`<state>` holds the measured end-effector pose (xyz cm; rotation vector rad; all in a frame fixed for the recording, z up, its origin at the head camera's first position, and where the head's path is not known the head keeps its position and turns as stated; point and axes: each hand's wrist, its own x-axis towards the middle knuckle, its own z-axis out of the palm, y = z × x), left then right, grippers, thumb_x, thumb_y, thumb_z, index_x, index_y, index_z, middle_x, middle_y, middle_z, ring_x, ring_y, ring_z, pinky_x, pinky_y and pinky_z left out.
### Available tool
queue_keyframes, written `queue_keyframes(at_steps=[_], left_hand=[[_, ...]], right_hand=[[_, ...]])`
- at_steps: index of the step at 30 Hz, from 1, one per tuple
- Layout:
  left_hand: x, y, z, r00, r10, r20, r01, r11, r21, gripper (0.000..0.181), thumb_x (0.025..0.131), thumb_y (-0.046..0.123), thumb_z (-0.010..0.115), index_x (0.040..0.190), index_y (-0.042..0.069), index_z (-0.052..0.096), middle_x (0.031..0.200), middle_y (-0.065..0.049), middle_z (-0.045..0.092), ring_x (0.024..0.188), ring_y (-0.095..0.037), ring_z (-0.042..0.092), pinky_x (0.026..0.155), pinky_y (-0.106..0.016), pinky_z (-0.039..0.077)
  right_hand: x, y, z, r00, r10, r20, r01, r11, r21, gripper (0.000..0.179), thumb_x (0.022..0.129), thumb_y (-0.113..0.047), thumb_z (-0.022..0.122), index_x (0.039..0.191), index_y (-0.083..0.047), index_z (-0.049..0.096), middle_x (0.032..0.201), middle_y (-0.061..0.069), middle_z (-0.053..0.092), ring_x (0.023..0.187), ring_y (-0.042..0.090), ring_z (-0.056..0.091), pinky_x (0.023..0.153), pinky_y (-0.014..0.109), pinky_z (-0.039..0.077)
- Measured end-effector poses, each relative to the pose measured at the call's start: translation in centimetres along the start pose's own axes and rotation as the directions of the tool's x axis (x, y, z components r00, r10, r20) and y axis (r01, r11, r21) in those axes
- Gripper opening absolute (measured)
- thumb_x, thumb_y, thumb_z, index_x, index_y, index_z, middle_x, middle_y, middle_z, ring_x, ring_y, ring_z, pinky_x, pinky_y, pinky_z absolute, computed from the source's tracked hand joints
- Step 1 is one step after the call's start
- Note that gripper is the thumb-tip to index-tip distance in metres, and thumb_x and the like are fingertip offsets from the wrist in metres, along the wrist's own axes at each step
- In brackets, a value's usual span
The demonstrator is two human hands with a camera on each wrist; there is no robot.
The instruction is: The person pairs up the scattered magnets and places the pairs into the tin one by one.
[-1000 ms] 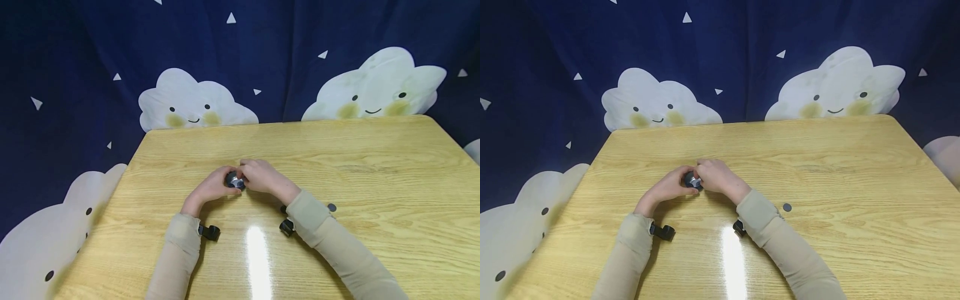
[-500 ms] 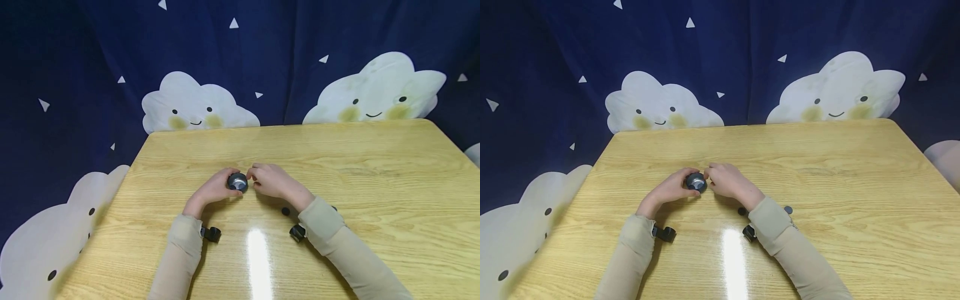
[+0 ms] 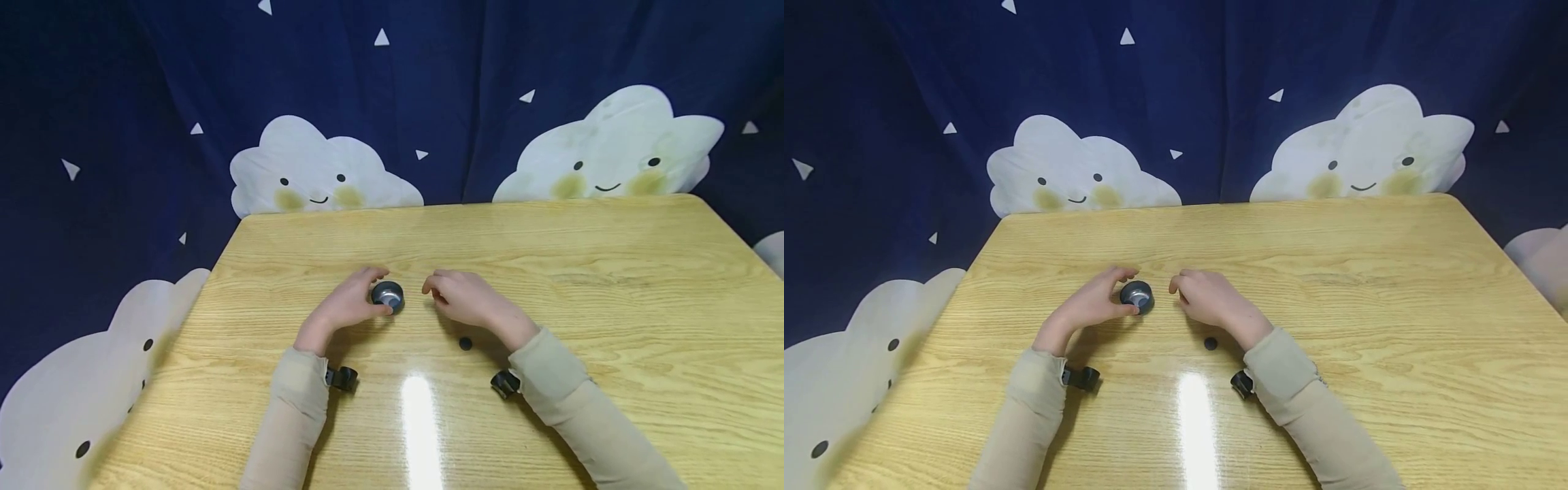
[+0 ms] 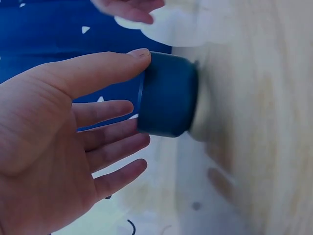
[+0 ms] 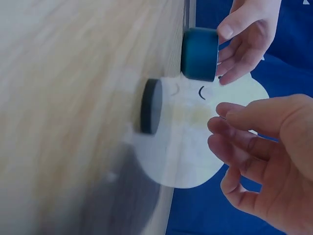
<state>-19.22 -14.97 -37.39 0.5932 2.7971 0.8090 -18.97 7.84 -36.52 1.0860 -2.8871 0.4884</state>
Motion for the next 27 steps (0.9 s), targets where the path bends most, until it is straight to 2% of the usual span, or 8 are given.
queue_keyframes(at_steps=[5, 14, 23, 27], left_hand=[[-0.3, 0.5, -0.5, 1.000, -0.007, -0.007, 0.007, 1.000, 0.007, 0.066, 0.077, 0.027, 0.072, 0.133, 0.008, 0.043, 0.133, -0.008, 0.043, 0.120, -0.026, 0.044, 0.098, -0.041, 0.038], [0.1, 1.9, -0.4, 0.996, 0.089, -0.031, -0.085, 0.990, 0.109, 0.056, 0.078, 0.027, 0.070, 0.127, 0.009, 0.051, 0.126, -0.006, 0.050, 0.117, -0.023, 0.048, 0.099, -0.036, 0.037], [0.6, 4.0, 0.5, 0.986, 0.165, 0.028, -0.167, 0.974, 0.153, 0.048, 0.081, 0.027, 0.067, 0.125, 0.011, 0.053, 0.122, -0.003, 0.053, 0.114, -0.022, 0.050, 0.097, -0.035, 0.039], [1.0, 4.7, 0.8, 0.982, 0.189, 0.032, -0.191, 0.967, 0.170, 0.046, 0.082, 0.026, 0.067, 0.124, 0.012, 0.054, 0.123, -0.003, 0.054, 0.114, -0.021, 0.050, 0.098, -0.034, 0.038]], right_hand=[[-0.9, 0.7, -0.2, 1.000, 0.020, 0.015, -0.020, 1.000, 0.004, 0.020, 0.083, -0.006, 0.056, 0.102, -0.007, 0.065, 0.086, 0.001, 0.059, 0.075, 0.013, 0.055, 0.067, 0.031, 0.047], [-2.4, 2.2, -0.6, 1.000, 0.017, -0.009, -0.017, 1.000, -0.013, 0.019, 0.086, -0.003, 0.052, 0.099, -0.006, 0.065, 0.087, 0.002, 0.061, 0.077, 0.015, 0.057, 0.069, 0.034, 0.048], [-3.5, 3.4, -1.0, 1.000, 0.013, 0.018, -0.013, 1.000, -0.013, 0.017, 0.082, -0.006, 0.059, 0.099, -0.007, 0.064, 0.083, 0.001, 0.060, 0.074, 0.015, 0.057, 0.066, 0.033, 0.047], [-4.0, 4.0, -1.3, 0.999, 0.035, 0.031, -0.035, 0.999, -0.009, 0.017, 0.081, -0.007, 0.061, 0.098, -0.006, 0.063, 0.082, 0.001, 0.060, 0.073, 0.014, 0.056, 0.066, 0.033, 0.047]])
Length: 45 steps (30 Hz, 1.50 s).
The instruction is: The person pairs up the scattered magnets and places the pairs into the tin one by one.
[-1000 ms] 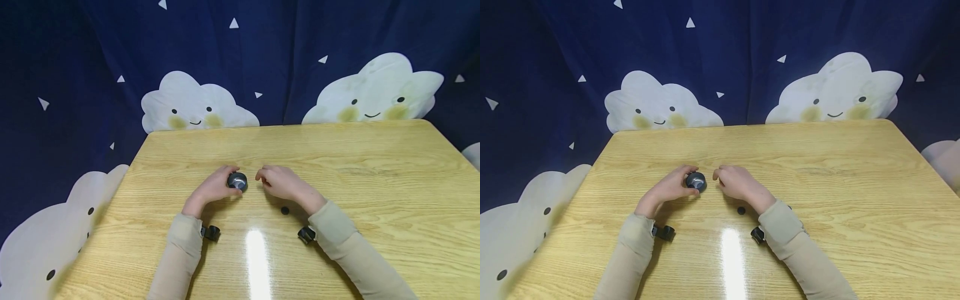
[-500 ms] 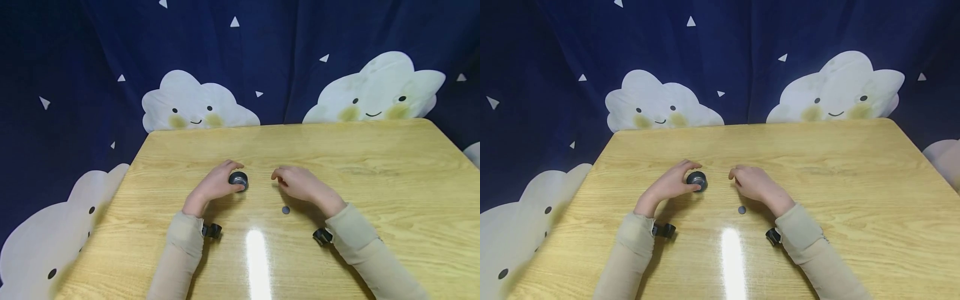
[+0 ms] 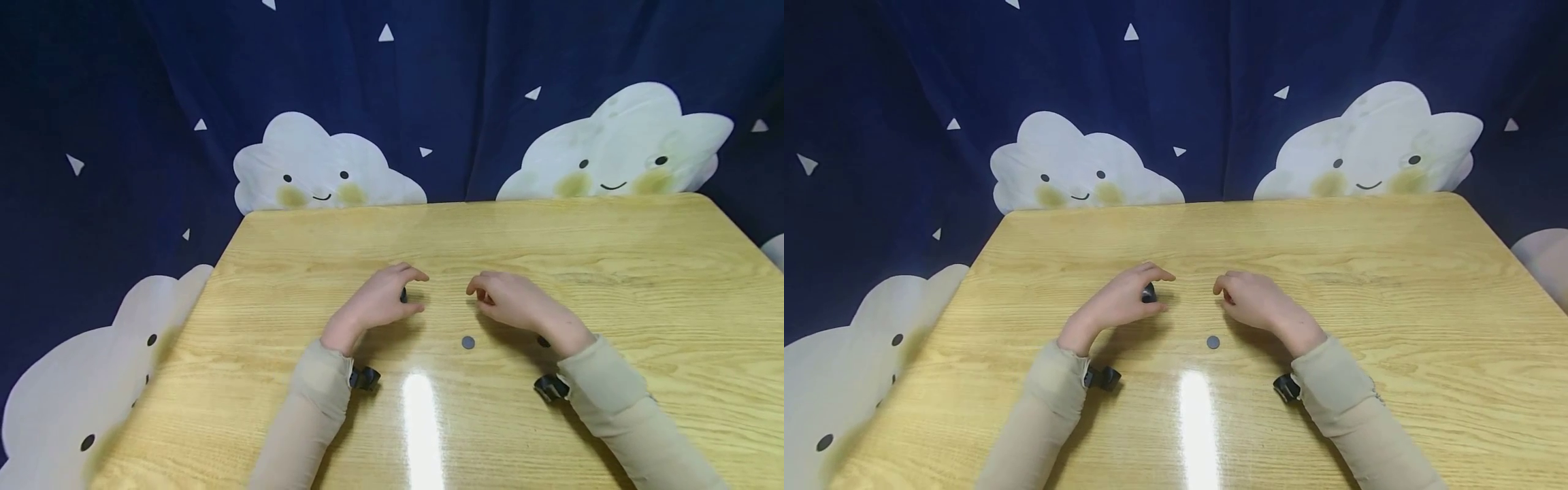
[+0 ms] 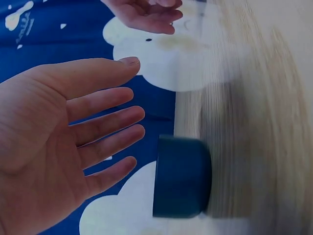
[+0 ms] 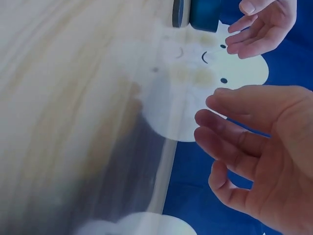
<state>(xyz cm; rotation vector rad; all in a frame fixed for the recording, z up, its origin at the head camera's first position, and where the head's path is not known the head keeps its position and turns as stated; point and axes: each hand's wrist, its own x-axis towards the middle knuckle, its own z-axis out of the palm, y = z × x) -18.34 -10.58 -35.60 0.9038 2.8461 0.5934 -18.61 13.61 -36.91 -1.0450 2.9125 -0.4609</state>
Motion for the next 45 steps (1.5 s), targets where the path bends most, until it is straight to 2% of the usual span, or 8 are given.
queue_keyframes(at_steps=[10, 21, 27, 31, 35, 39, 45], left_hand=[[0.9, 1.6, 1.0, 0.997, 0.061, 0.037, -0.062, 0.998, 0.022, 0.042, 0.083, 0.026, 0.066, 0.122, 0.013, 0.056, 0.122, -0.001, 0.056, 0.114, -0.017, 0.051, 0.096, -0.030, 0.040], [1.3, 2.9, 1.8, 0.989, 0.106, 0.107, -0.109, 0.994, 0.022, 0.041, 0.082, 0.027, 0.066, 0.120, 0.013, 0.057, 0.108, 0.000, 0.061, 0.097, -0.013, 0.058, 0.081, -0.024, 0.045], [1.5, 3.3, 2.5, 0.983, 0.115, 0.142, -0.120, 0.992, 0.026, 0.040, 0.081, 0.030, 0.067, 0.117, 0.015, 0.058, 0.101, 0.003, 0.062, 0.087, -0.009, 0.057, 0.075, -0.021, 0.044], [1.7, 3.6, 2.9, 0.981, 0.102, 0.163, -0.104, 0.995, 0.005, 0.042, 0.080, 0.030, 0.068, 0.118, 0.015, 0.057, 0.100, 0.004, 0.062, 0.084, -0.007, 0.055, 0.073, -0.021, 0.043], [1.8, 3.9, 3.0, 0.978, 0.083, 0.191, -0.083, 0.997, -0.013, 0.042, 0.079, 0.030, 0.069, 0.117, 0.016, 0.058, 0.100, 0.004, 0.061, 0.084, -0.006, 0.054, 0.073, -0.020, 0.043], [2.0, 4.2, 3.4, 0.971, 0.093, 0.218, -0.088, 0.996, -0.031, 0.038, 0.079, 0.032, 0.069, 0.113, 0.016, 0.060, 0.098, 0.004, 0.061, 0.084, -0.006, 0.055, 0.074, -0.019, 0.043], [2.1, 4.6, 3.9, 0.961, 0.111, 0.253, -0.118, 0.993, 0.012, 0.030, 0.080, 0.032, 0.068, 0.106, 0.016, 0.062, 0.091, 0.006, 0.057, 0.079, -0.005, 0.050, 0.071, -0.017, 0.040]], right_hand=[[-1.4, 0.9, -0.9, 0.996, 0.073, 0.054, -0.075, 0.997, 0.034, 0.019, 0.081, -0.014, 0.064, 0.098, -0.006, 0.064, 0.080, 0.000, 0.060, 0.071, 0.012, 0.053, 0.066, 0.032, 0.045], [-3.4, 2.5, -1.9, 0.986, 0.131, 0.100, -0.140, 0.986, 0.086, 0.017, 0.079, -0.019, 0.067, 0.092, -0.008, 0.063, 0.078, -0.004, 0.059, 0.070, 0.009, 0.053, 0.064, 0.031, 0.044], [-4.4, 3.3, -2.0, 0.983, 0.141, 0.118, -0.153, 0.983, 0.103, 0.019, 0.078, -0.021, 0.070, 0.091, -0.010, 0.064, 0.076, -0.005, 0.058, 0.068, 0.007, 0.051, 0.063, 0.030, 0.043], [-4.9, 3.6, -2.0, 0.979, 0.141, 0.148, -0.159, 0.980, 0.122, 0.019, 0.076, -0.021, 0.071, 0.089, -0.010, 0.063, 0.074, -0.004, 0.056, 0.066, 0.008, 0.047, 0.061, 0.028, 0.041], [-5.6, 4.1, -2.1, 0.970, 0.150, 0.190, -0.182, 0.970, 0.160, 0.024, 0.075, -0.023, 0.073, 0.091, -0.008, 0.061, 0.074, -0.003, 0.054, 0.066, 0.009, 0.046, 0.060, 0.028, 0.039], [-6.3, 4.6, -2.2, 0.951, 0.184, 0.247, -0.234, 0.953, 0.190, 0.030, 0.073, -0.025, 0.074, 0.092, -0.007, 0.059, 0.074, -0.002, 0.052, 0.066, 0.011, 0.045, 0.061, 0.028, 0.039], [-6.6, 4.6, -2.3, 0.935, 0.202, 0.291, -0.266, 0.942, 0.202, 0.034, 0.071, -0.025, 0.076, 0.091, -0.007, 0.056, 0.073, -0.001, 0.051, 0.066, 0.011, 0.045, 0.060, 0.028, 0.038]])
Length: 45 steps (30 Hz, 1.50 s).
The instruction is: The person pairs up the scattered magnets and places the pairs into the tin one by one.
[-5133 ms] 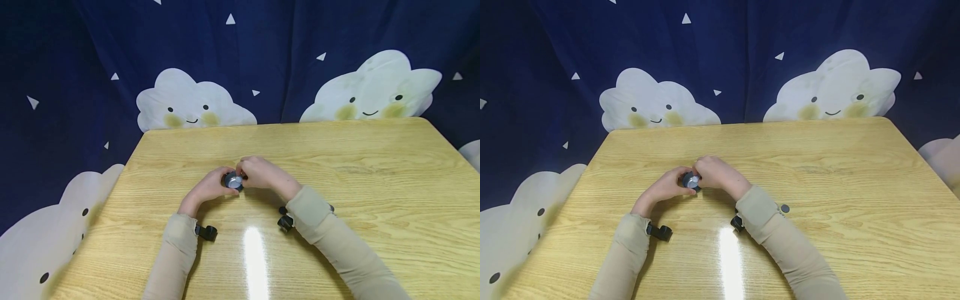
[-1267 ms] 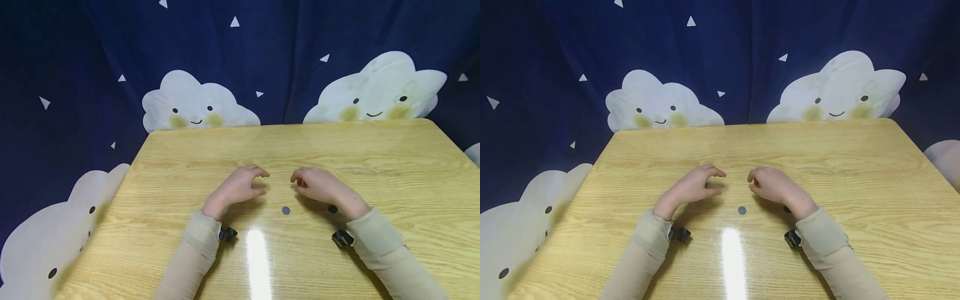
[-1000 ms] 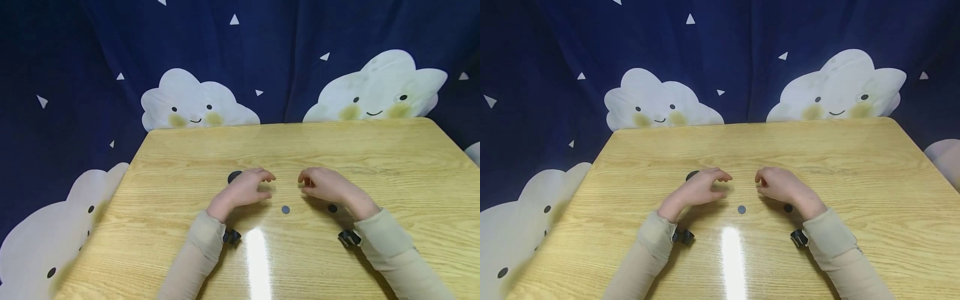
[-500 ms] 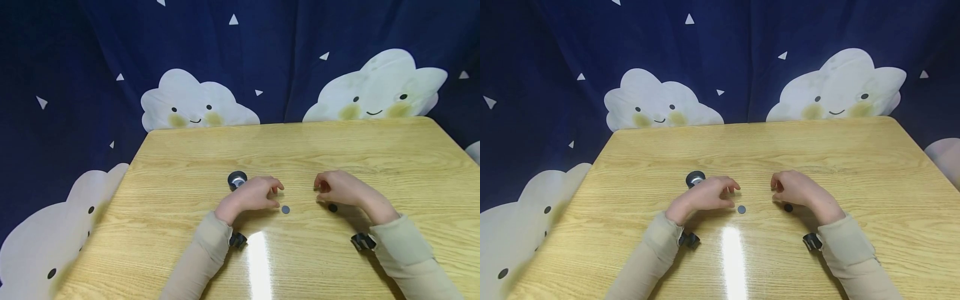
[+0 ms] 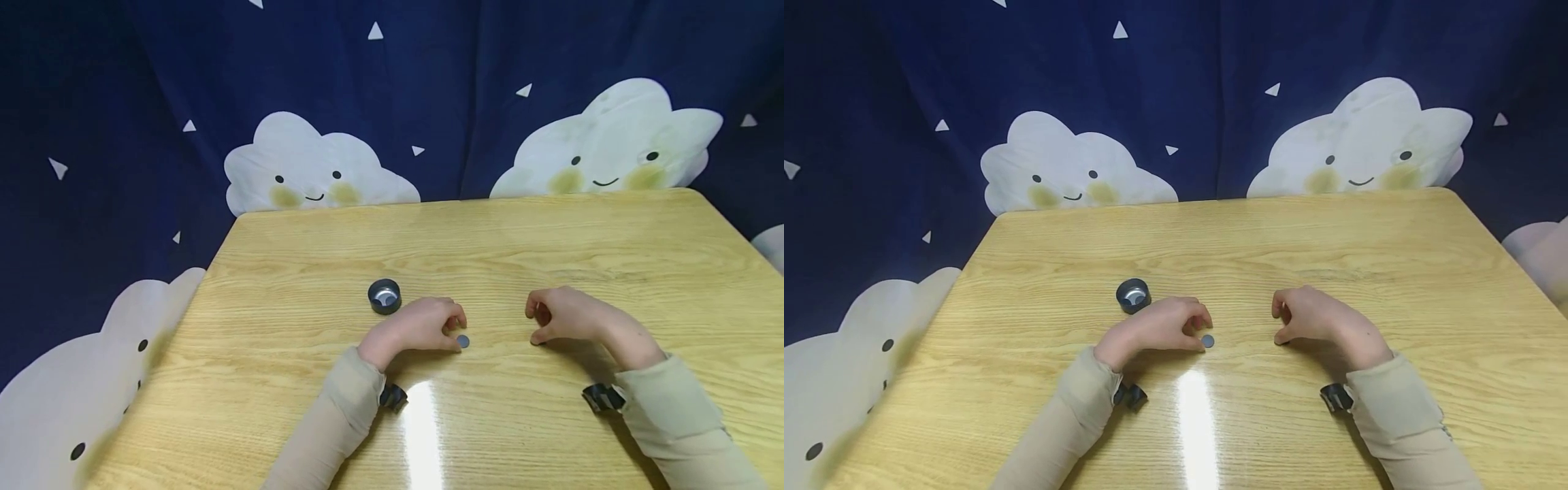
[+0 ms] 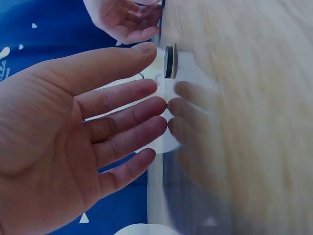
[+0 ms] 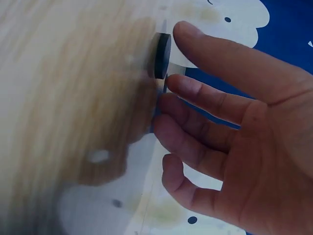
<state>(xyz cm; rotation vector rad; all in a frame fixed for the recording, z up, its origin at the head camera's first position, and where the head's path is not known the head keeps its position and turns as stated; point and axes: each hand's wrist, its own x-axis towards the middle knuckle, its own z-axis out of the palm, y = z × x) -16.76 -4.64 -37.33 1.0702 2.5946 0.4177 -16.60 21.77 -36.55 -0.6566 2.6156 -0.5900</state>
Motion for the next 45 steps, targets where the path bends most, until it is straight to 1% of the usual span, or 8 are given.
queue_keyframes(at_steps=[5, 13, 16, 23, 29, 35, 40, 45], left_hand=[[0.3, 0.2, 0.2, 1.000, 0.013, 0.010, -0.014, 0.999, 0.040, 0.027, 0.079, 0.030, 0.069, 0.101, 0.016, 0.063, 0.085, 0.005, 0.052, 0.073, -0.006, 0.045, 0.066, -0.017, 0.037], [0.7, 0.4, 0.4, 1.000, -0.001, 0.025, 0.000, 0.999, 0.053, 0.021, 0.079, 0.026, 0.069, 0.097, 0.017, 0.062, 0.083, 0.007, 0.053, 0.073, -0.006, 0.048, 0.067, -0.017, 0.038], [0.8, 0.4, 0.4, 1.000, 0.000, 0.018, -0.001, 0.999, 0.052, 0.017, 0.081, 0.023, 0.067, 0.095, 0.016, 0.062, 0.082, 0.006, 0.053, 0.073, -0.006, 0.048, 0.067, -0.017, 0.038], [0.9, 0.4, 0.5, 1.000, -0.011, -0.004, 0.011, 0.999, 0.047, 0.006, 0.083, 0.019, 0.064, 0.088, 0.017, 0.062, 0.078, 0.006, 0.053, 0.070, -0.006, 0.046, 0.063, -0.017, 0.037], [1.0, 0.4, 0.5, 1.000, -0.012, -0.003, 0.012, 0.998, 0.059, 0.008, 0.082, 0.021, 0.065, 0.088, 0.017, 0.061, 0.078, 0.007, 0.052, 0.069, -0.006, 0.046, 0.064, -0.017, 0.037], [1.3, 0.6, 0.6, 1.000, -0.011, 0.010, 0.010, 0.999, 0.054, 0.012, 0.082, 0.025, 0.066, 0.088, 0.018, 0.060, 0.079, 0.008, 0.052, 0.070, -0.005, 0.047, 0.064, -0.017, 0.038], [1.5, 0.5, 0.6, 1.000, -0.028, -0.013, 0.029, 0.999, 0.028, 0.011, 0.082, 0.026, 0.066, 0.087, 0.017, 0.061, 0.077, 0.007, 0.055, 0.070, -0.006, 0.048, 0.064, -0.017, 0.038], [1.5, 0.3, 0.6, 0.998, -0.046, -0.031, 0.047, 0.999, 0.027, 0.012, 0.083, 0.027, 0.066, 0.085, 0.017, 0.061, 0.075, 0.008, 0.053, 0.069, -0.007, 0.048, 0.063, -0.018, 0.038]], right_hand=[[-0.1, -0.3, 0.0, 0.999, 0.013, 0.034, -0.013, 1.000, 0.021, 0.032, 0.070, -0.020, 0.075, 0.089, -0.007, 0.052, 0.072, -0.001, 0.050, 0.065, 0.012, 0.044, 0.060, 0.027, 0.036], [-0.1, -0.8, 0.1, 0.999, 0.007, 0.050, -0.008, 1.000, 0.017, 0.023, 0.072, -0.011, 0.070, 0.084, -0.007, 0.051, 0.071, 0.000, 0.048, 0.064, 0.013, 0.042, 0.058, 0.027, 0.035], [0.0, -0.8, 0.1, 0.999, 0.018, 0.051, -0.019, 1.000, 0.009, 0.021, 0.073, -0.012, 0.071, 0.081, -0.008, 0.052, 0.071, -0.001, 0.049, 0.064, 0.013, 0.042, 0.058, 0.027, 0.035], [0.3, -1.0, 0.2, 0.999, 0.013, 0.034, -0.012, 1.000, -0.026, 0.017, 0.074, -0.016, 0.071, 0.076, -0.009, 0.055, 0.070, -0.002, 0.050, 0.064, 0.011, 0.042, 0.059, 0.026, 0.035], [0.6, -1.4, 0.1, 0.999, 0.016, 0.032, -0.015, 0.999, -0.030, 0.018, 0.074, -0.016, 0.071, 0.077, -0.009, 0.055, 0.070, -0.002, 0.050, 0.064, 0.011, 0.042, 0.059, 0.026, 0.035], [0.6, -1.7, 0.2, 0.999, 0.010, 0.050, -0.009, 1.000, -0.020, 0.016, 0.073, -0.010, 0.069, 0.079, -0.007, 0.055, 0.072, 0.000, 0.050, 0.064, 0.012, 0.042, 0.058, 0.026, 0.035], [1.0, -2.1, 0.3, 0.999, 0.012, 0.052, -0.011, 0.999, -0.033, 0.015, 0.075, -0.012, 0.069, 0.077, -0.008, 0.055, 0.070, -0.001, 0.050, 0.063, 0.012, 0.042, 0.058, 0.026, 0.035], [1.7, -2.7, 0.4, 0.999, -0.014, 0.046, 0.016, 0.999, -0.039, 0.016, 0.076, -0.011, 0.068, 0.075, -0.010, 0.053, 0.067, -0.003, 0.047, 0.061, 0.011, 0.041, 0.057, 0.025, 0.033]])
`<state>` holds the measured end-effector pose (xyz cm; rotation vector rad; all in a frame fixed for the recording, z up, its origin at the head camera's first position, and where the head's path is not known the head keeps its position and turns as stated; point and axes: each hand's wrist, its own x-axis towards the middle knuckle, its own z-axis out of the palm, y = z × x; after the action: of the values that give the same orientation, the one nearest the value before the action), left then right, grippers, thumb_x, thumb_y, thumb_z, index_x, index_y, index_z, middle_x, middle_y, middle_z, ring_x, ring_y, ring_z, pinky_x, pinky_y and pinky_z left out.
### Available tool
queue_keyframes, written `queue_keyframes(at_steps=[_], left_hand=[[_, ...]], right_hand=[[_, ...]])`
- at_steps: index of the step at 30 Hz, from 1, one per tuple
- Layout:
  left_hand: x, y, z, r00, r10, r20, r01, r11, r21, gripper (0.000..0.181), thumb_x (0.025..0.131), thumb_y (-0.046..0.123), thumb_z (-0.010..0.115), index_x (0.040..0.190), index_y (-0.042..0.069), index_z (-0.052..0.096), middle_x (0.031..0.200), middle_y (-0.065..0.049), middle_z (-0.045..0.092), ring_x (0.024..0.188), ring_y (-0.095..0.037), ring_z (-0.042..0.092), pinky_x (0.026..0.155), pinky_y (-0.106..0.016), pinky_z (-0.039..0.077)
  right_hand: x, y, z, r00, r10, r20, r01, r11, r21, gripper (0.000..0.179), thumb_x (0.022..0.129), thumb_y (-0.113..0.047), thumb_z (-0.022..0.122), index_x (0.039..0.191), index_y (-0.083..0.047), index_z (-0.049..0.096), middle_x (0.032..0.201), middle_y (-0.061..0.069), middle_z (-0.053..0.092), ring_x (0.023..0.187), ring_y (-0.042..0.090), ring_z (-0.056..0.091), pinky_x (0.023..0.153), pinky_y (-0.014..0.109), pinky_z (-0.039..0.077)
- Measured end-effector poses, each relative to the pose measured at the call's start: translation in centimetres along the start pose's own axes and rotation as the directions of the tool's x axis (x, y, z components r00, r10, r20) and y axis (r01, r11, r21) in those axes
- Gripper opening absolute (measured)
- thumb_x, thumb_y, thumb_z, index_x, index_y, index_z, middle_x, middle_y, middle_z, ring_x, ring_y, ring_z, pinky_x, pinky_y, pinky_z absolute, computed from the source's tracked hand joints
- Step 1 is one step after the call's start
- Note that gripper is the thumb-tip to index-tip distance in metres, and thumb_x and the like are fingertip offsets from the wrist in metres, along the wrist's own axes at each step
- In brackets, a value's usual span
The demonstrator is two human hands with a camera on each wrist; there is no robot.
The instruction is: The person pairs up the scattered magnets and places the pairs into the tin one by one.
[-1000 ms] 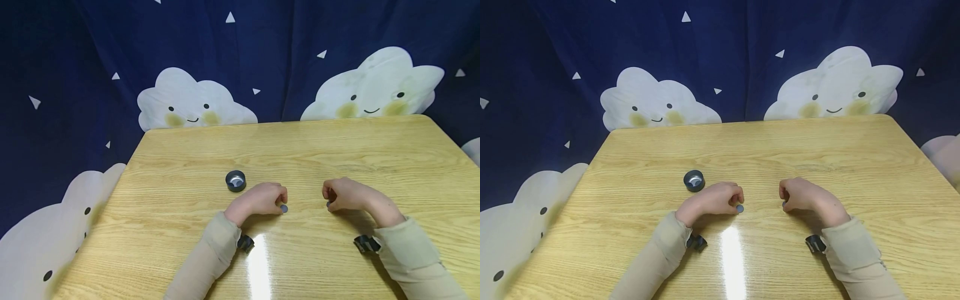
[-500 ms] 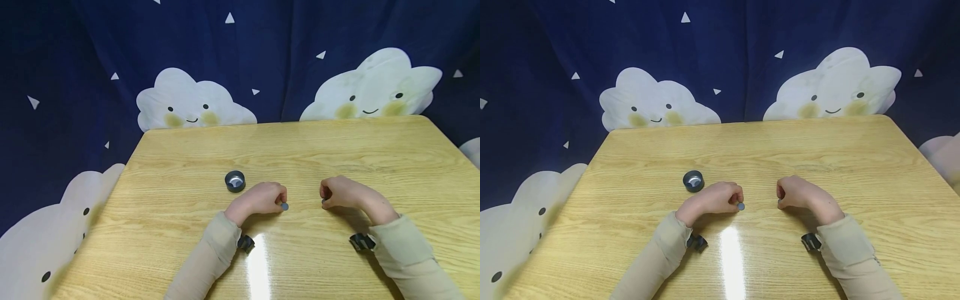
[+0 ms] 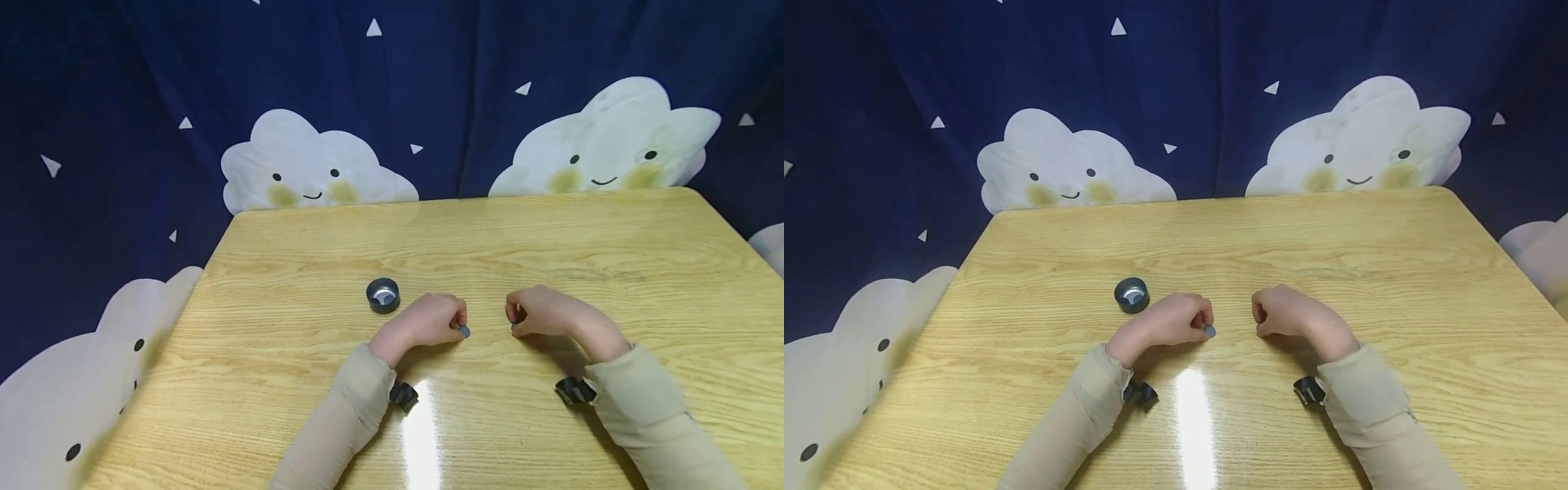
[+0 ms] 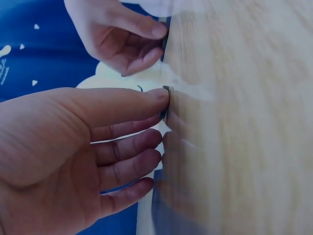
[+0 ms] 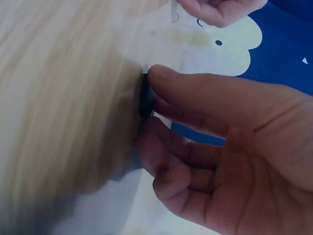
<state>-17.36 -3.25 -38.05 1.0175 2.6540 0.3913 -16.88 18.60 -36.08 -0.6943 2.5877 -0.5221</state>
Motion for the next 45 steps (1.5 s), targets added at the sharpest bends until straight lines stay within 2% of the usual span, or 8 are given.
queue_keyframes(at_steps=[5, 13, 19, 25, 34, 45], left_hand=[[0.1, 0.0, 0.0, 1.000, -0.018, -0.011, 0.018, 1.000, 0.004, 0.012, 0.082, 0.027, 0.066, 0.085, 0.017, 0.061, 0.074, 0.008, 0.054, 0.068, -0.007, 0.049, 0.062, -0.019, 0.039], [0.1, -0.3, 0.0, 0.999, -0.012, -0.032, 0.012, 1.000, 0.000, 0.012, 0.083, 0.027, 0.066, 0.086, 0.016, 0.062, 0.076, 0.007, 0.056, 0.068, -0.007, 0.049, 0.063, -0.019, 0.040], [0.1, -0.4, 0.0, 0.999, -0.007, -0.036, 0.006, 1.000, -0.027, 0.010, 0.083, 0.024, 0.066, 0.086, 0.014, 0.064, 0.074, 0.007, 0.055, 0.068, -0.007, 0.050, 0.063, -0.018, 0.039], [0.1, -0.4, -0.1, 0.999, 0.004, -0.043, -0.006, 0.999, -0.047, 0.009, 0.083, 0.021, 0.066, 0.085, 0.012, 0.065, 0.075, 0.006, 0.058, 0.071, -0.007, 0.050, 0.065, -0.017, 0.040], [0.2, -0.3, -0.2, 0.998, -0.029, -0.047, 0.026, 0.998, -0.051, 0.008, 0.082, 0.021, 0.067, 0.083, 0.013, 0.065, 0.076, 0.007, 0.060, 0.070, -0.005, 0.052, 0.065, -0.016, 0.041], [0.3, -0.3, 0.0, 0.998, -0.036, -0.053, 0.033, 0.998, -0.054, 0.009, 0.082, 0.022, 0.067, 0.082, 0.012, 0.066, 0.076, 0.007, 0.061, 0.070, -0.005, 0.053, 0.064, -0.016, 0.041]], right_hand=[[0.5, -0.5, 0.1, 1.000, -0.011, -0.003, 0.011, 1.000, 0.004, 0.016, 0.076, -0.010, 0.069, 0.076, -0.010, 0.052, 0.067, -0.002, 0.047, 0.061, 0.011, 0.041, 0.057, 0.024, 0.033], [0.6, -1.0, 0.1, 1.000, -0.010, 0.011, 0.010, 1.000, 0.003, 0.017, 0.071, -0.002, 0.066, 0.078, -0.008, 0.052, 0.069, 0.000, 0.049, 0.062, 0.012, 0.041, 0.056, 0.024, 0.034], [1.0, -1.4, 0.1, 1.000, -0.019, 0.009, 0.019, 1.000, -0.022, 0.012, 0.077, -0.006, 0.066, 0.076, -0.008, 0.054, 0.068, -0.001, 0.049, 0.062, 0.012, 0.042, 0.057, 0.024, 0.034], [1.7, -1.9, 0.4, 0.999, -0.034, -0.002, 0.034, 0.998, -0.054, 0.011, 0.077, -0.008, 0.066, 0.076, -0.008, 0.055, 0.067, -0.001, 0.050, 0.061, 0.012, 0.043, 0.057, 0.024, 0.035], [2.4, -2.8, 0.6, 0.999, -0.037, -0.026, 0.035, 0.997, -0.072, 0.011, 0.076, -0.009, 0.068, 0.075, -0.006, 0.057, 0.068, -0.001, 0.052, 0.062, 0.012, 0.045, 0.057, 0.024, 0.037], [3.1, -3.2, 1.0, 0.999, -0.032, -0.040, 0.028, 0.995, -0.100, 0.013, 0.076, -0.010, 0.069, 0.074, -0.006, 0.057, 0.068, 0.000, 0.053, 0.062, 0.013, 0.047, 0.058, 0.024, 0.039]])
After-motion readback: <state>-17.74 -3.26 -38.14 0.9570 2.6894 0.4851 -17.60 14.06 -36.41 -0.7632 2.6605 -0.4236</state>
